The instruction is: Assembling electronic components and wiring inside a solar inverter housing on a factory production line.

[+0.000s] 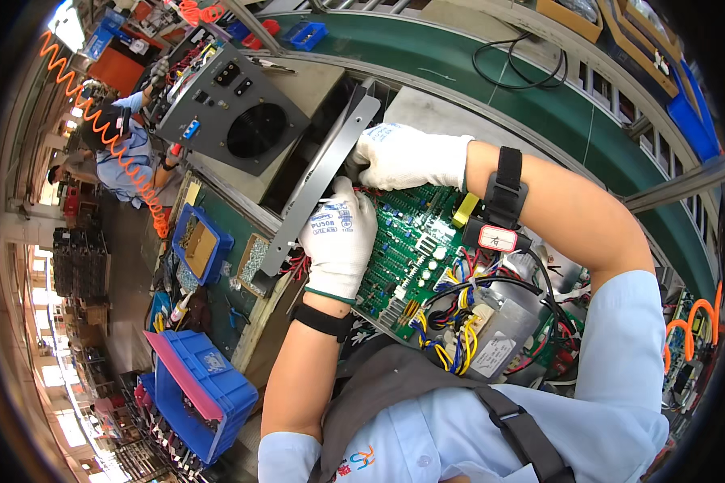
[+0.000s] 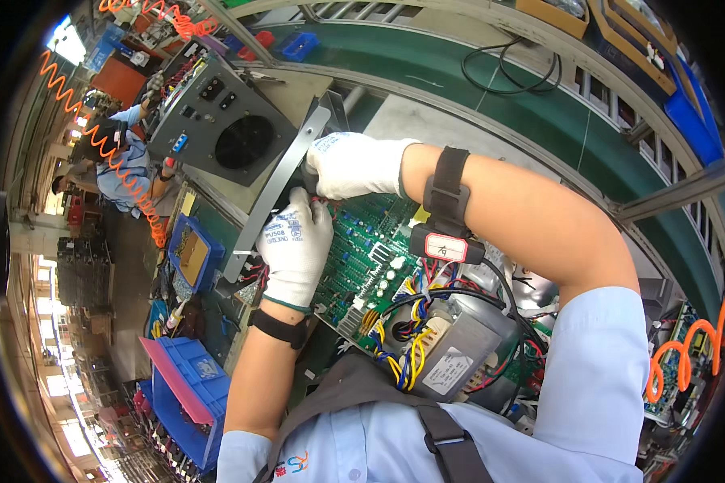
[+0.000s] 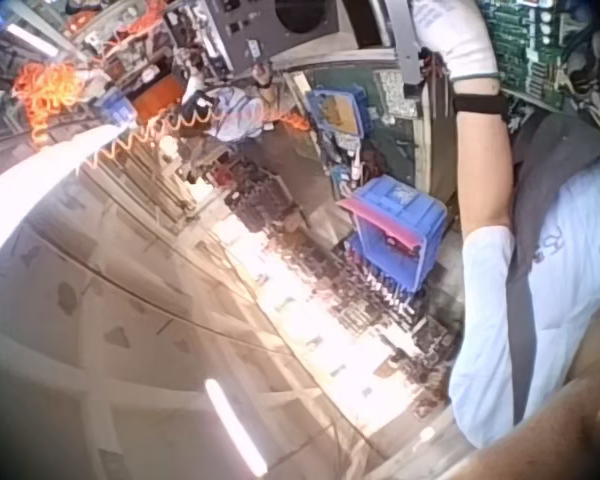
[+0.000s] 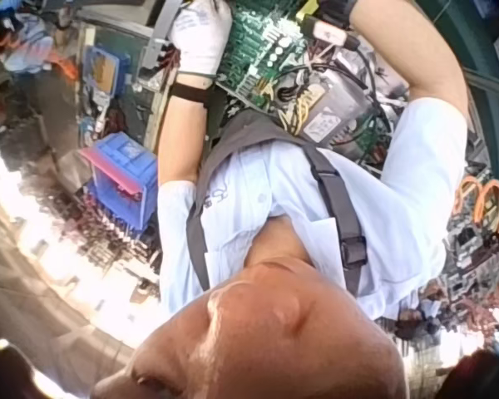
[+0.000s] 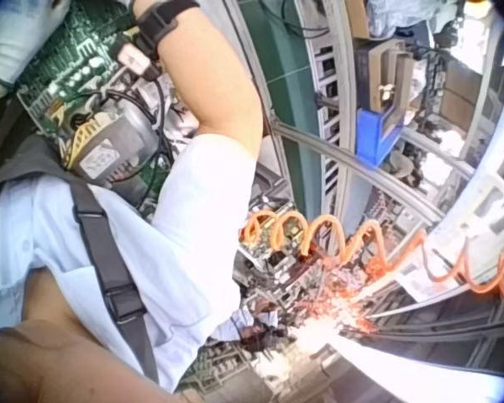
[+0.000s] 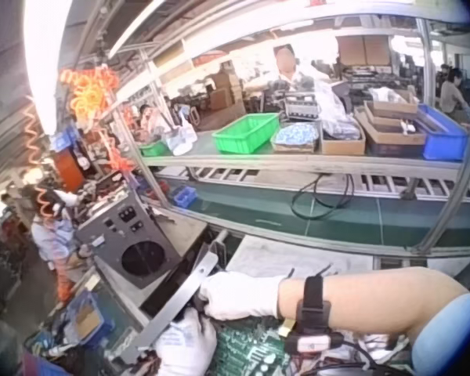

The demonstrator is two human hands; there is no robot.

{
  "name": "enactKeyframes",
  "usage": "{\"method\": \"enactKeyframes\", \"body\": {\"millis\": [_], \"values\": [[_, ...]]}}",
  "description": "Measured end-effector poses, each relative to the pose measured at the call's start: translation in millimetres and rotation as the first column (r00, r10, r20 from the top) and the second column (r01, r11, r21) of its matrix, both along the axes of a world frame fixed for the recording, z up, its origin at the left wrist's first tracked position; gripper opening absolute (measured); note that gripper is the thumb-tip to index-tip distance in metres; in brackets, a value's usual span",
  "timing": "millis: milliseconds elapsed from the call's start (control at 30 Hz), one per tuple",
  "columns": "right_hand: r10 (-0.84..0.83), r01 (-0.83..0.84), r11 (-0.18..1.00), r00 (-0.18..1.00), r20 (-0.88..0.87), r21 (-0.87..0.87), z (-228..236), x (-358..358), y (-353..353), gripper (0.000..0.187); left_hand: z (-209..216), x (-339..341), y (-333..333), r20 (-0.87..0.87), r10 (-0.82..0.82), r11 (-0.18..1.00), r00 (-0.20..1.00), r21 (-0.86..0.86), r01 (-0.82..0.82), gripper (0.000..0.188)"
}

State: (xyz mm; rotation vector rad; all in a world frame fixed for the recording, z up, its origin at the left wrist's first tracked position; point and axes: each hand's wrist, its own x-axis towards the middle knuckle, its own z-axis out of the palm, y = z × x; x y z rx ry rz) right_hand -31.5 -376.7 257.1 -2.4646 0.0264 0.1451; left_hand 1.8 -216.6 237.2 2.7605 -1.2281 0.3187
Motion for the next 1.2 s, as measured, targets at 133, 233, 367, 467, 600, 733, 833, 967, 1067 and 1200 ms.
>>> {"method": "enactKeyframes", "body": {"millis": [133, 233, 367, 467, 600, 733, 833, 967, 1067, 1200], "values": [[0.055, -0.053, 0.998, 0.997, 0.059, -0.041, -3, -1, 4, 0.031, -6, 0, 5, 0.053, -0.021, 0.993, 0.998, -0.112, 0.027, 0.015], [0.012, -0.012, 1.000, 1.000, 0.025, 0.013, 0, -1, 4, 0.024, -8, 2, 4, 0.064, -0.034, 0.990, 0.997, -0.136, 0.042, 0.013], [-0.001, 0.001, 1.000, 1.000, -0.016, 0.014, -7, 6, 1, 0.033, -2, 2, -3, 0.029, -0.026, 0.991, 0.999, -0.131, 0.029, 0.014], [-0.033, 0.031, 0.999, 0.998, -0.047, -0.035, -9, 9, 1, 0.036, -11, 6, -1, 0.116, 0.010, 0.975, 0.993, -0.222, 0.016, 0.015], [0.042, -0.045, 0.993, 0.999, 0.029, 0.108, -18, 10, -6, 0.034, -13, 7, 1, 0.037, 0.039, 0.969, 0.999, -0.246, -0.028, 0.017], [0.030, -0.032, 0.996, 0.999, 0.020, 0.086, -13, 3, -2, 0.030, -8, 3, 2, -0.060, 0.010, 0.976, 0.998, -0.216, -0.022, 0.021], [-0.030, 0.024, 0.993, 0.998, 0.049, 0.118, -12, 0, 0, 0.028, -4, 1, 9, -0.086, -0.040, 0.975, 0.995, -0.219, 0.020, 0.028], [-0.089, 0.082, 0.978, 0.996, 0.028, 0.193, -12, 3, -1, 0.030, 0, -3, 16, -0.242, -0.122, 0.956, 0.962, -0.289, 0.049, 0.036], [-0.164, 0.171, 0.975, 0.984, -0.064, 0.142, 0, -3, -1, 0.032, 1, -3, 17, -0.215, -0.153, 0.941, 0.965, -0.331, 0.075, 0.034], [-0.156, 0.140, 0.976, 0.984, 0.083, 0.168, -9, -6, -6, 0.032, 5, -2, 14, -0.239, -0.132, 0.970, 0.962, -0.229, 0.077, 0.028]]}}
